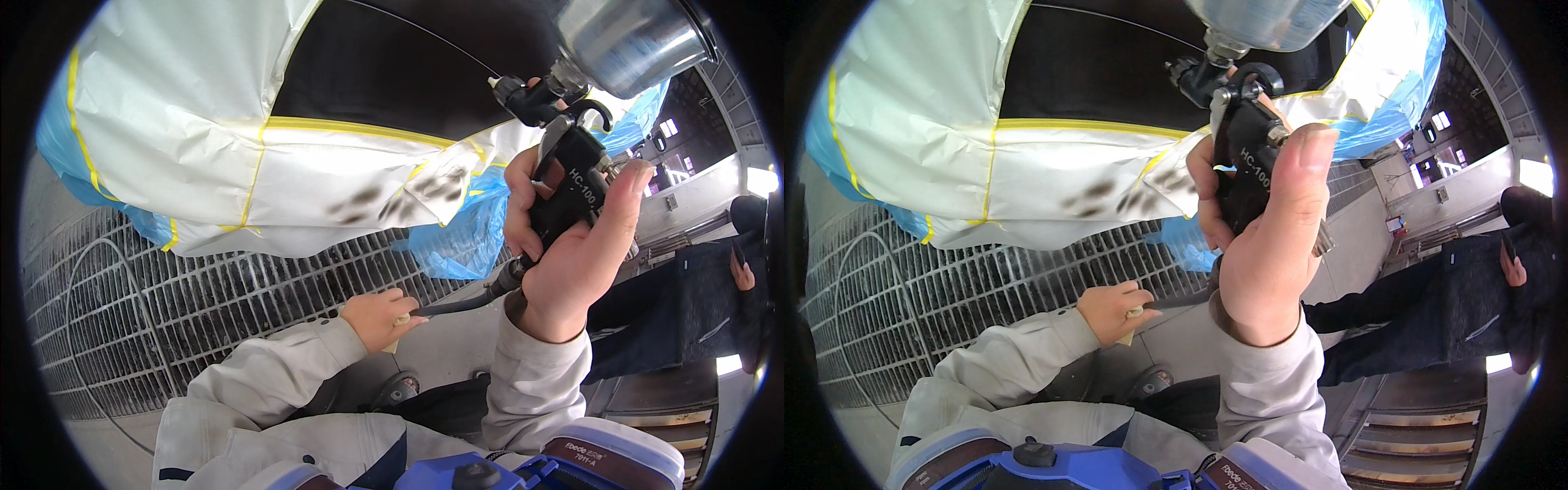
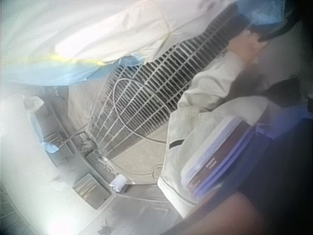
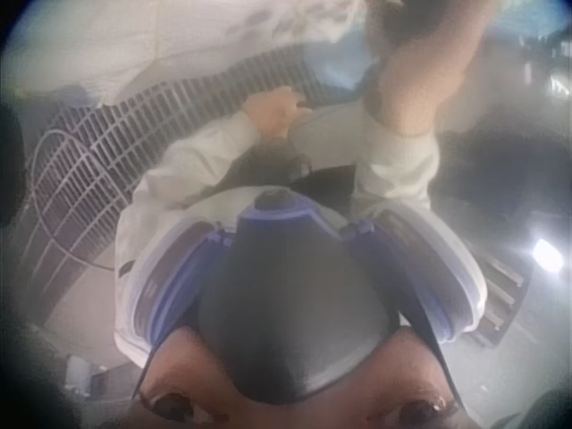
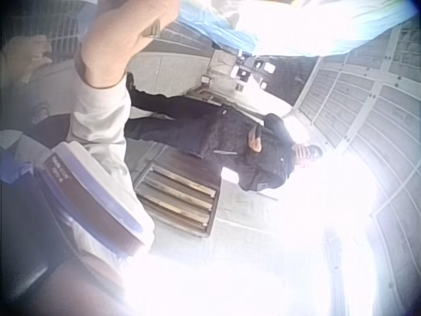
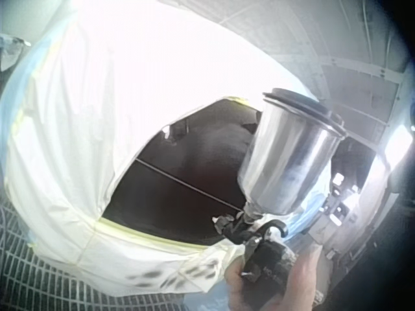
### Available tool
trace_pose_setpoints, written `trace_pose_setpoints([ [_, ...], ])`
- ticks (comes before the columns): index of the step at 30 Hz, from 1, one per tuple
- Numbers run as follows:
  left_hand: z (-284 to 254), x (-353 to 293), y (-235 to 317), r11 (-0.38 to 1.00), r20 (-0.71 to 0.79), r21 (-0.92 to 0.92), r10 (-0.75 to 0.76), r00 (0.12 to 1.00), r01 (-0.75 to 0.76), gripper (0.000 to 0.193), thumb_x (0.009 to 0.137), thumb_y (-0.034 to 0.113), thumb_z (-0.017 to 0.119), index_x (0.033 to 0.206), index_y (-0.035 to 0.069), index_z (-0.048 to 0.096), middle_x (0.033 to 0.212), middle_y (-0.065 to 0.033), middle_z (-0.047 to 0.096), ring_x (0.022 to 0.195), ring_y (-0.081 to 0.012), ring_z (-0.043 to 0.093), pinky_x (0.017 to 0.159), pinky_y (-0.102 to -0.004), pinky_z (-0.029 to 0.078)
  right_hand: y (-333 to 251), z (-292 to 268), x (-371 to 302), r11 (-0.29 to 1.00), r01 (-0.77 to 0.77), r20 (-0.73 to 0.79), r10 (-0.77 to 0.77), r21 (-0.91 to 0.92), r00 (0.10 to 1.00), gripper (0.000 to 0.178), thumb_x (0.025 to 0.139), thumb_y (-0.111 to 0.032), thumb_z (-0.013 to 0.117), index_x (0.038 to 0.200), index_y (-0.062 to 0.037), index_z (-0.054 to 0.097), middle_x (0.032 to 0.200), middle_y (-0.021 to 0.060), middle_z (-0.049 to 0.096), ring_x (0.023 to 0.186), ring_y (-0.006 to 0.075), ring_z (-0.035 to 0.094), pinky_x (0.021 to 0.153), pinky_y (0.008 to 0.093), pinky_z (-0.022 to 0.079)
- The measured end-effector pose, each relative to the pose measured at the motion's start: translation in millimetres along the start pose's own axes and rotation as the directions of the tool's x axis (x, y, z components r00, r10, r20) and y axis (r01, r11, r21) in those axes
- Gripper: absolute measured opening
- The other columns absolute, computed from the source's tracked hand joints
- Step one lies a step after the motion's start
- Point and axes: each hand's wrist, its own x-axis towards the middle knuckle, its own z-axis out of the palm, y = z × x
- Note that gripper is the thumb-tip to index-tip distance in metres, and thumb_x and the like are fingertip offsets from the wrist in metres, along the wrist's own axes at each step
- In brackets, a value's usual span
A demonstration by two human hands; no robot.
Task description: The person wipes the car's rear window area with a cloth, then uses a spray gun to apply a light coat of paint. They continue wiping the surface and apply yellow masking tape along the edges of the protective cover. The person then walks away from the car.
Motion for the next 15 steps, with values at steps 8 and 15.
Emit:
trace_pose_setpoints([
  [8, 4, 1, -4, 1.000, -0.007, 0.018, 0.007, 1.000, -0.007, 0.032, 0.101, 0.048, 0.076, 0.110, 0.017, 0.074, 0.095, -0.0041, 0.065, 0.077, -0.0302, 0.073, 0.064, -0.0425, 0.058, 0, 2, -4, 0.999, -0.024, -0.068, 0.026, 0.033, 0.997, 0.090, 0.112, -0.077, 0.023, 0.094, 0.0043, 0.057, 0.074, 0.0104, 0.060, 0.045, 0.0103, 0.040, 0.044, 0.0256, 0.031],
  [15, 6, -2, 1, 0.999, 0.004, 0.027, 0.033, 0.999, -0.033, 0.030, 0.102, 0.048, 0.074, 0.108, 0.018, 0.073, 0.093, -0.0036, 0.063, 0.075, -0.0302, 0.071, 0.063, -0.0429, 0.057, -1, -1, -11, 0.994, -0.073, -0.017, 0.075, 0.083, 0.997, 0.085, 0.113, -0.074, 0.023, 0.107, 0.0037, 0.058, 0.073, 0.0106, 0.059, 0.044, 0.0105, 0.040, 0.043, 0.0263, 0.031],
])
